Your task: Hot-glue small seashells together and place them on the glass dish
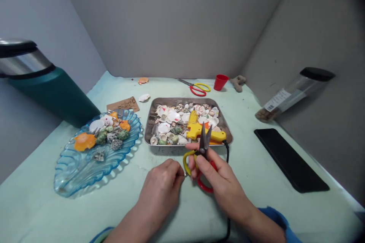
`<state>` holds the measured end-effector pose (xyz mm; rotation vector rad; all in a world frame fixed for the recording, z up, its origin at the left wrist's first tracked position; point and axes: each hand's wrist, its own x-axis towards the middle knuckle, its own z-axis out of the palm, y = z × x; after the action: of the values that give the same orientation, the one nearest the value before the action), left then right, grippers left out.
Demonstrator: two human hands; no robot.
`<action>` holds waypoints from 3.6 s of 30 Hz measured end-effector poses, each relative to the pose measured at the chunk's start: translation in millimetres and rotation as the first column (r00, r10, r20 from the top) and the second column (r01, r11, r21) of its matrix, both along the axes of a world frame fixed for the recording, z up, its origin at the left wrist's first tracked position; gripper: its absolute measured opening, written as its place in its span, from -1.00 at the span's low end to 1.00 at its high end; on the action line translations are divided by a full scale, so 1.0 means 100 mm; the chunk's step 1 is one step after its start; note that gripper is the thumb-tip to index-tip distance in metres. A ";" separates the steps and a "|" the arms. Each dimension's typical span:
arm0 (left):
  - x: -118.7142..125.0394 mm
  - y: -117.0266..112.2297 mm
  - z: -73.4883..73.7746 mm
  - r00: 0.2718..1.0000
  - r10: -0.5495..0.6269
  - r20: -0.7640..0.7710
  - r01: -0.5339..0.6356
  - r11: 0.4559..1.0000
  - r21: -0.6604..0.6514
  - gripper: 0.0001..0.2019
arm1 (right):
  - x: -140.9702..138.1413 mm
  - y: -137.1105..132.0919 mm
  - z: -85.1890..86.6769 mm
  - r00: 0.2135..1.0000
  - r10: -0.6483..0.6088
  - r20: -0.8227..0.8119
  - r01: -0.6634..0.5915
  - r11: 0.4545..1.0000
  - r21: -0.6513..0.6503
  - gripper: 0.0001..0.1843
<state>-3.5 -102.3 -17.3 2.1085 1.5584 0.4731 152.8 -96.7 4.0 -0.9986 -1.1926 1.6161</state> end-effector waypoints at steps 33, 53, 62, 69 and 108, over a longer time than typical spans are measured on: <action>0.00 0.02 -0.04 1.000 0.000 0.013 -0.001 0.999 0.046 -0.81 | -0.11 -0.17 -0.16 0.986 -0.112 0.124 0.093 0.984 0.153 -0.69; -0.01 0.02 -0.03 1.000 -0.020 -0.009 0.021 0.997 0.072 -0.83 | -0.11 -0.16 -0.14 0.981 -0.181 0.069 0.162 0.961 0.223 -0.68; -0.01 0.02 -0.06 1.000 -0.021 0.003 0.021 0.997 0.078 -0.84 | -0.11 -0.14 -0.13 0.981 -0.187 0.054 0.173 0.964 0.200 -0.66; -0.01 0.03 -0.06 1.000 -0.022 0.001 0.022 0.997 0.076 -0.84 | -0.10 -0.11 -0.15 0.987 -0.148 0.065 0.135 0.977 0.164 -0.67; 0.19 0.60 0.65 0.255 0.516 0.818 0.074 0.833 -0.549 -0.74 | 0.36 0.92 0.87 0.639 -0.134 0.757 -0.370 0.809 0.456 -0.64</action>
<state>15.2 -42.0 47.4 0.7491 0.9955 1.0740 188.9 -4.5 90.5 -1.2293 -2.2210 0.7423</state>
